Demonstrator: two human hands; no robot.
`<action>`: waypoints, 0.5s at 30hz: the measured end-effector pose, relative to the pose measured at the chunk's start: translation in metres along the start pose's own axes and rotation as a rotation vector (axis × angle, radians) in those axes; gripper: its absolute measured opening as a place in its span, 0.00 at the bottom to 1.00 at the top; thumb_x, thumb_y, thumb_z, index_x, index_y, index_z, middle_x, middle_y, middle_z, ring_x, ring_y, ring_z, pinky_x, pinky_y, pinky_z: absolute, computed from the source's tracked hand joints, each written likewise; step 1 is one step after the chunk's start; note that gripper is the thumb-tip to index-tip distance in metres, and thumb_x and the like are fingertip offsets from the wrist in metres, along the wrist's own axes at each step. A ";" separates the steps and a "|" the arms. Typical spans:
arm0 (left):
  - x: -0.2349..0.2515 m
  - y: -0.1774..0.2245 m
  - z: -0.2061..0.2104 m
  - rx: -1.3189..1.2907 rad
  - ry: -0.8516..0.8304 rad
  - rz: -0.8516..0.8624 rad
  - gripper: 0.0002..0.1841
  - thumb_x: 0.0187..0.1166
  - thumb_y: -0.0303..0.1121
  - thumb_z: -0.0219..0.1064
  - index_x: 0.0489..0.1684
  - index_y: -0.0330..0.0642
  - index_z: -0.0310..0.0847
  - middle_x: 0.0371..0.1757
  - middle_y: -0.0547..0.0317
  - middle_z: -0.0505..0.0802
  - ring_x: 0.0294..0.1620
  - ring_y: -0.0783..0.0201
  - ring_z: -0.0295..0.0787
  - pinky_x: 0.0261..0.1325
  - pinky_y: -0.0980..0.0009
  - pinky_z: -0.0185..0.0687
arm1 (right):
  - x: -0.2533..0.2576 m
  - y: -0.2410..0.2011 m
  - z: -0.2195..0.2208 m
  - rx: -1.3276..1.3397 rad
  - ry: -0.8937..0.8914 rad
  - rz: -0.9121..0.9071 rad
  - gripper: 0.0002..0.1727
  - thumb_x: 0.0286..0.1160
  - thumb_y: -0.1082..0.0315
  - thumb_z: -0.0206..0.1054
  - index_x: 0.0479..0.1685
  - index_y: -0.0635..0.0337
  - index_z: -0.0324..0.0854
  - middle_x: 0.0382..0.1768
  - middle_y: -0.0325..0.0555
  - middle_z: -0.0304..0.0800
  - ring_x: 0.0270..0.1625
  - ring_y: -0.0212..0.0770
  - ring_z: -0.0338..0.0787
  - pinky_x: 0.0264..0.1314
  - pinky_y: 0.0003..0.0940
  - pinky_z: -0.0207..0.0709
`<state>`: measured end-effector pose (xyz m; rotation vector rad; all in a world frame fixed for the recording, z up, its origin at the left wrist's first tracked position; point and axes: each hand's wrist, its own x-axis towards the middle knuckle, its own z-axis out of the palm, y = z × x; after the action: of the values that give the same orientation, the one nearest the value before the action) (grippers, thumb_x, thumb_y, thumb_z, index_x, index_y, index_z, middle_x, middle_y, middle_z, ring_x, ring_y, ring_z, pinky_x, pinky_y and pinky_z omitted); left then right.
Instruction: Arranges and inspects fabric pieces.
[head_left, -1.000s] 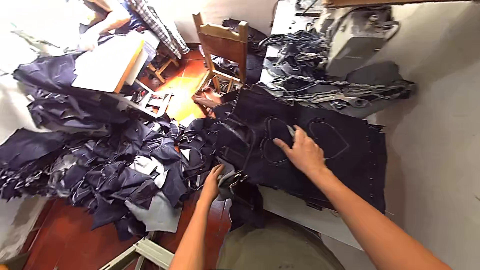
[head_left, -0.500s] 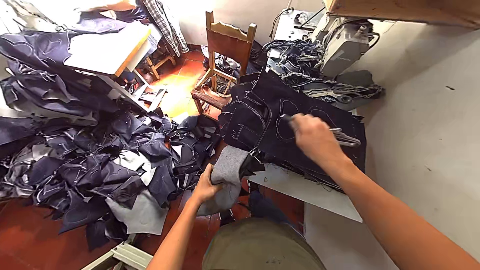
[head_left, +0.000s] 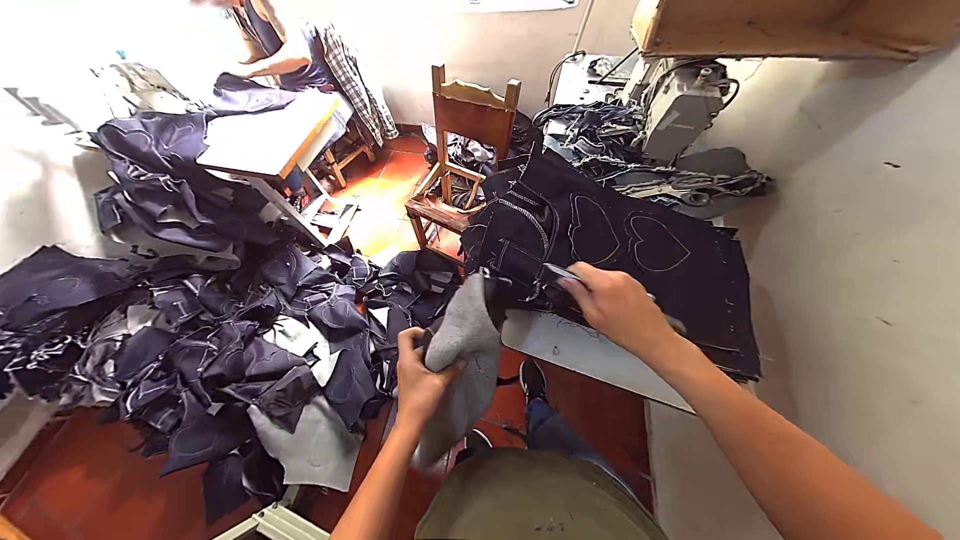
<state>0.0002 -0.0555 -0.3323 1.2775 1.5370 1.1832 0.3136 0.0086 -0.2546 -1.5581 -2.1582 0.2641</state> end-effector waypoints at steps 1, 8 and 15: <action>-0.007 0.028 -0.002 -0.125 0.108 -0.060 0.43 0.44 0.22 0.89 0.63 0.29 0.64 0.35 0.48 0.95 0.37 0.59 0.97 0.45 0.62 0.96 | -0.018 -0.002 -0.006 0.132 0.022 0.020 0.24 0.87 0.47 0.52 0.35 0.56 0.82 0.19 0.40 0.78 0.22 0.42 0.83 0.22 0.46 0.77; -0.034 0.188 -0.001 -0.559 -0.106 0.118 0.38 0.74 0.30 0.57 0.88 0.41 0.46 0.77 0.54 0.76 0.78 0.67 0.74 0.81 0.63 0.71 | -0.091 -0.138 0.020 0.314 0.193 0.103 0.54 0.42 0.20 0.74 0.50 0.67 0.81 0.71 0.65 0.84 0.46 0.50 0.96 0.32 0.48 0.87; 0.014 0.137 -0.081 0.550 -0.301 0.319 0.23 0.82 0.37 0.66 0.62 0.23 0.81 0.56 0.38 0.92 0.59 0.60 0.90 0.65 0.62 0.83 | -0.099 -0.035 -0.046 0.568 0.485 0.177 0.08 0.65 0.68 0.69 0.42 0.52 0.78 0.42 0.30 0.96 0.42 0.26 0.94 0.43 0.28 0.90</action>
<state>-0.0470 -0.0474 -0.1793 2.0232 1.5171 0.7147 0.3304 -0.1010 -0.2246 -1.3073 -1.4152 0.4555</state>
